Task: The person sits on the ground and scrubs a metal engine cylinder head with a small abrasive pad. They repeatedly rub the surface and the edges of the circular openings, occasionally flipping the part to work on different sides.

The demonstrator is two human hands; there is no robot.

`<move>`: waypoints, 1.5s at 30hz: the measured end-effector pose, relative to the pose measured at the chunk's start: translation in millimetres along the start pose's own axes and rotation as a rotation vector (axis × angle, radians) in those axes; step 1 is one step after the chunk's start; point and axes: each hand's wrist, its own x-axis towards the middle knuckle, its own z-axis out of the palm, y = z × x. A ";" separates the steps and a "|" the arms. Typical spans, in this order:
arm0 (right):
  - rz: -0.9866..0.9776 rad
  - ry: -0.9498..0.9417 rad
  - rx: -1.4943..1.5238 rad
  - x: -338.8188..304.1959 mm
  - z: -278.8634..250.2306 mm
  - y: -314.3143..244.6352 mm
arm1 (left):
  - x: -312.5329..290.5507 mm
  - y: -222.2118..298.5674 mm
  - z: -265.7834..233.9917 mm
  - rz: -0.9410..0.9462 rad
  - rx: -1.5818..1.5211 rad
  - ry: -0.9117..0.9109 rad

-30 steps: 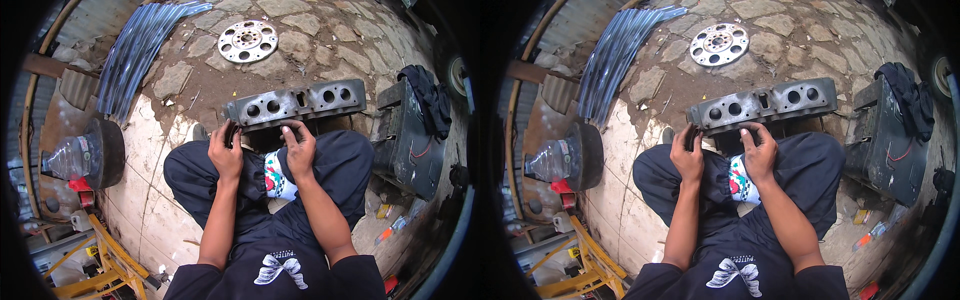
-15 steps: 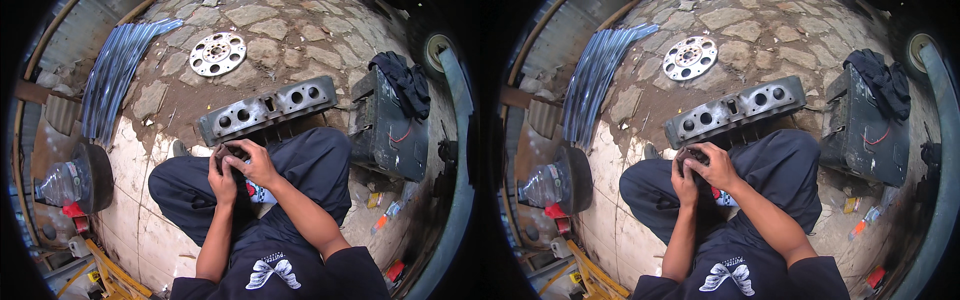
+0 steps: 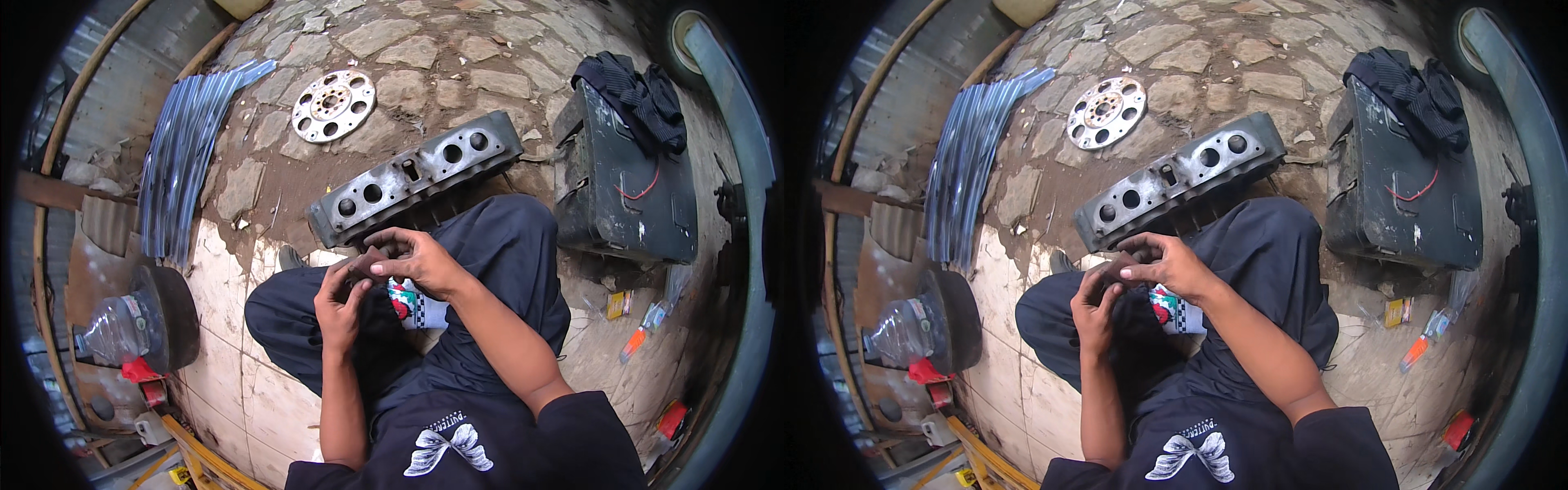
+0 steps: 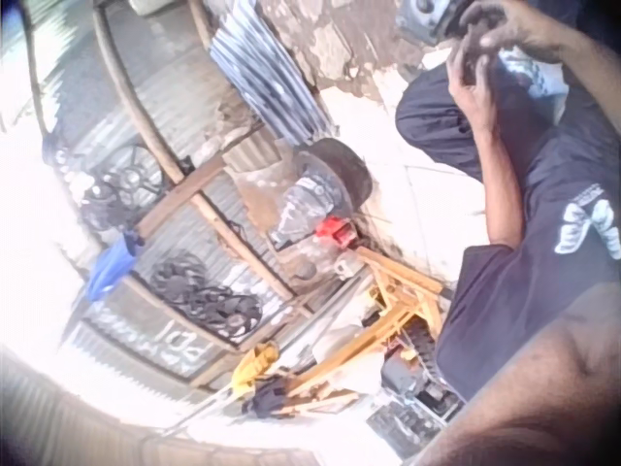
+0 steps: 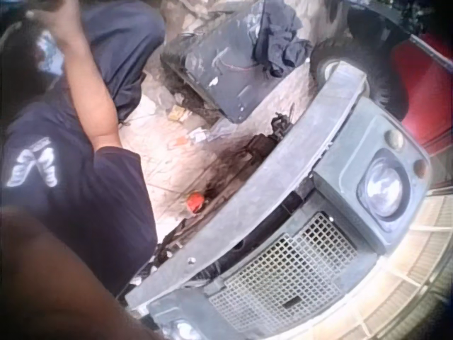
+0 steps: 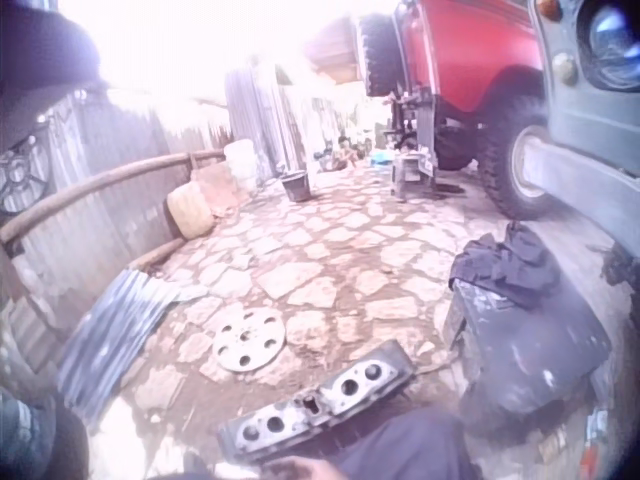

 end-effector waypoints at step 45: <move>-0.401 0.764 -1.481 14.7 -53.3 -111.0 | 152.0 -28.8 -54.1 0.121 0.270 0.294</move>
